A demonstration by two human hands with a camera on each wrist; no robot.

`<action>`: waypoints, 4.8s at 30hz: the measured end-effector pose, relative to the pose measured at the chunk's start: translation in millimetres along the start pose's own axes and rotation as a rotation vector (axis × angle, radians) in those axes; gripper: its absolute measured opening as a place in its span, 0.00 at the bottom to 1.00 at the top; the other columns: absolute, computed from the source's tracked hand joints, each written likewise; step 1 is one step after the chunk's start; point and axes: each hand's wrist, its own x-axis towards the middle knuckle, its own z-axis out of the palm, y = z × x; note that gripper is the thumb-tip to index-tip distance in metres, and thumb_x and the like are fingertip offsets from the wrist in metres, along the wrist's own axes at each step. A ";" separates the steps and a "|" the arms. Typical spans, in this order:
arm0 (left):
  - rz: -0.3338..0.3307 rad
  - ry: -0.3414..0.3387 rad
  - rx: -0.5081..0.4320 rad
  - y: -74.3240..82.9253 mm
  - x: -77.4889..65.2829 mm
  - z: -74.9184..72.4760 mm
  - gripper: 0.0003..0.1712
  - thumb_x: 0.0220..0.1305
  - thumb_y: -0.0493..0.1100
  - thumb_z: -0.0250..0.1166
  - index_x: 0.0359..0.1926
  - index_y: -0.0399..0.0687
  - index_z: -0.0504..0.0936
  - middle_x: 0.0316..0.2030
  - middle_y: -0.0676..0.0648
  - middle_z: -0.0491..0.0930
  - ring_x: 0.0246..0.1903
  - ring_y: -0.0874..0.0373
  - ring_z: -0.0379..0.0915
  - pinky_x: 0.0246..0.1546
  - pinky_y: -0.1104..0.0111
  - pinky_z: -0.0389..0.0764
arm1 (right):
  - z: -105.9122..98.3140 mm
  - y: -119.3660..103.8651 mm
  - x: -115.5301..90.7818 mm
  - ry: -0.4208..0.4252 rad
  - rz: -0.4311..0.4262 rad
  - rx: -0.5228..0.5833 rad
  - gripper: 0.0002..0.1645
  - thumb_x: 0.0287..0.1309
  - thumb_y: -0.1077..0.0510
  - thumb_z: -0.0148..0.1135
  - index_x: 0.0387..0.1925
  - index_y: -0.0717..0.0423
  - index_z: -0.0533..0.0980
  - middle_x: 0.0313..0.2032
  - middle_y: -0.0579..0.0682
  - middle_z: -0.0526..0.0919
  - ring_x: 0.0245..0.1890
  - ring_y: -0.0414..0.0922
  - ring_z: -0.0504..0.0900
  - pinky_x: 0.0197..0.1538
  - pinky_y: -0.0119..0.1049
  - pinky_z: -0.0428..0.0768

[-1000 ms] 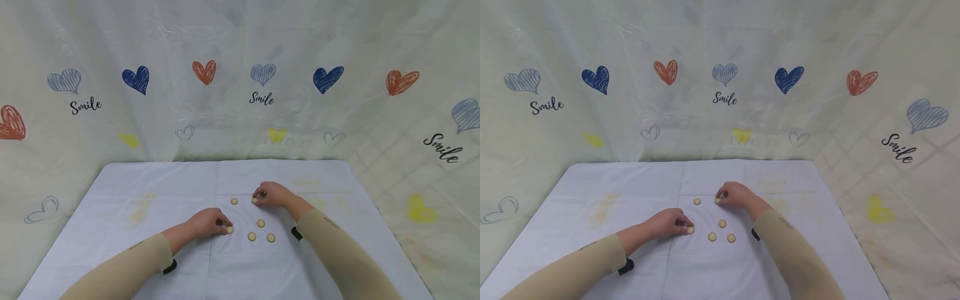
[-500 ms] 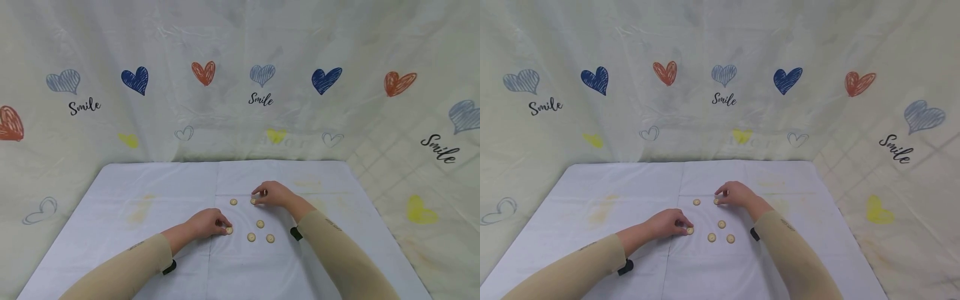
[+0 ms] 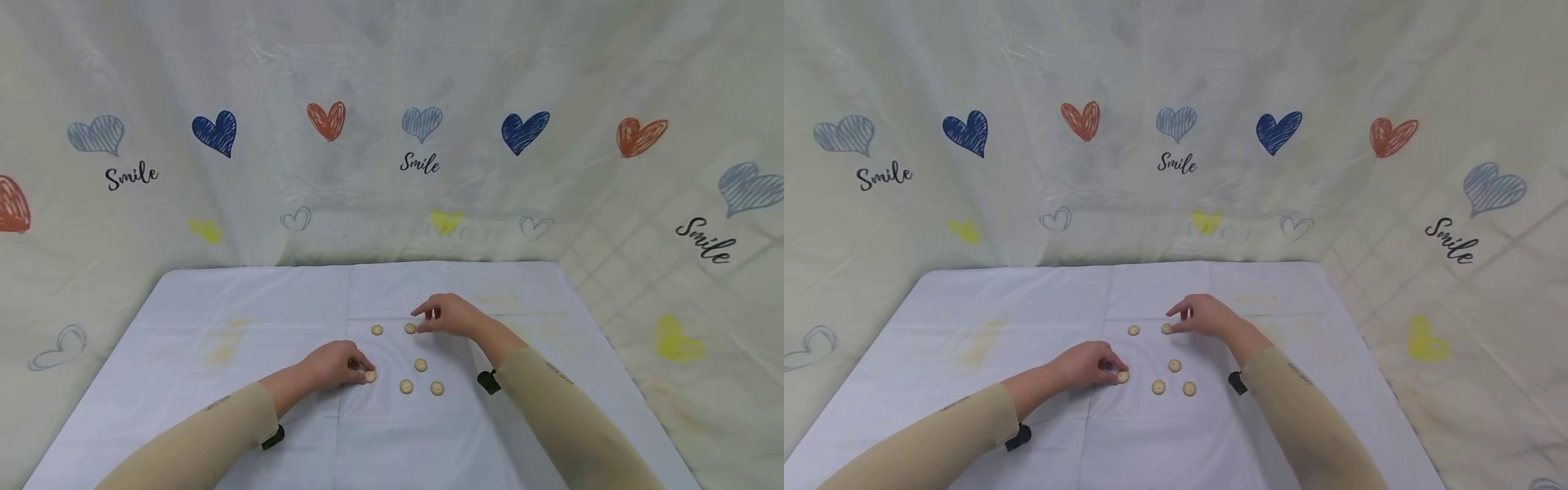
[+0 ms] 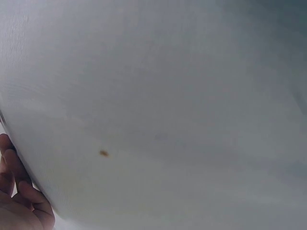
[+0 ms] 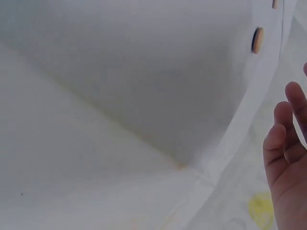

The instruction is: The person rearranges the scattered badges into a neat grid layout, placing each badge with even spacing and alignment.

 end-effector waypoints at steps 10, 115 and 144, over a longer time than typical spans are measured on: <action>-0.013 0.002 -0.003 -1.7 -1.9 1.8 0.10 0.57 0.49 0.74 0.42 0.63 0.90 0.28 0.61 0.74 0.31 0.64 0.69 0.36 0.68 0.72 | 1.4 3.6 -41.2 -0.053 -0.080 -0.057 0.23 0.54 0.47 0.74 0.52 0.45 0.84 0.32 0.36 0.77 0.34 0.40 0.74 0.37 0.35 0.75; -0.024 0.001 -0.012 1.0 -0.7 0.3 0.10 0.58 0.48 0.74 0.42 0.63 0.90 0.30 0.61 0.75 0.32 0.64 0.69 0.37 0.68 0.73 | -7.5 51.7 -25.5 0.063 0.043 -0.110 0.21 0.56 0.46 0.73 0.49 0.48 0.86 0.27 0.42 0.76 0.28 0.41 0.71 0.35 0.37 0.71; -0.023 0.005 -0.017 -1.1 0.7 1.5 0.10 0.57 0.48 0.74 0.41 0.63 0.90 0.29 0.61 0.75 0.32 0.64 0.69 0.37 0.68 0.73 | 30.1 8.0 -36.3 -0.124 -0.195 -0.136 0.15 0.52 0.48 0.76 0.44 0.41 0.87 0.26 0.35 0.74 0.29 0.33 0.69 0.37 0.31 0.71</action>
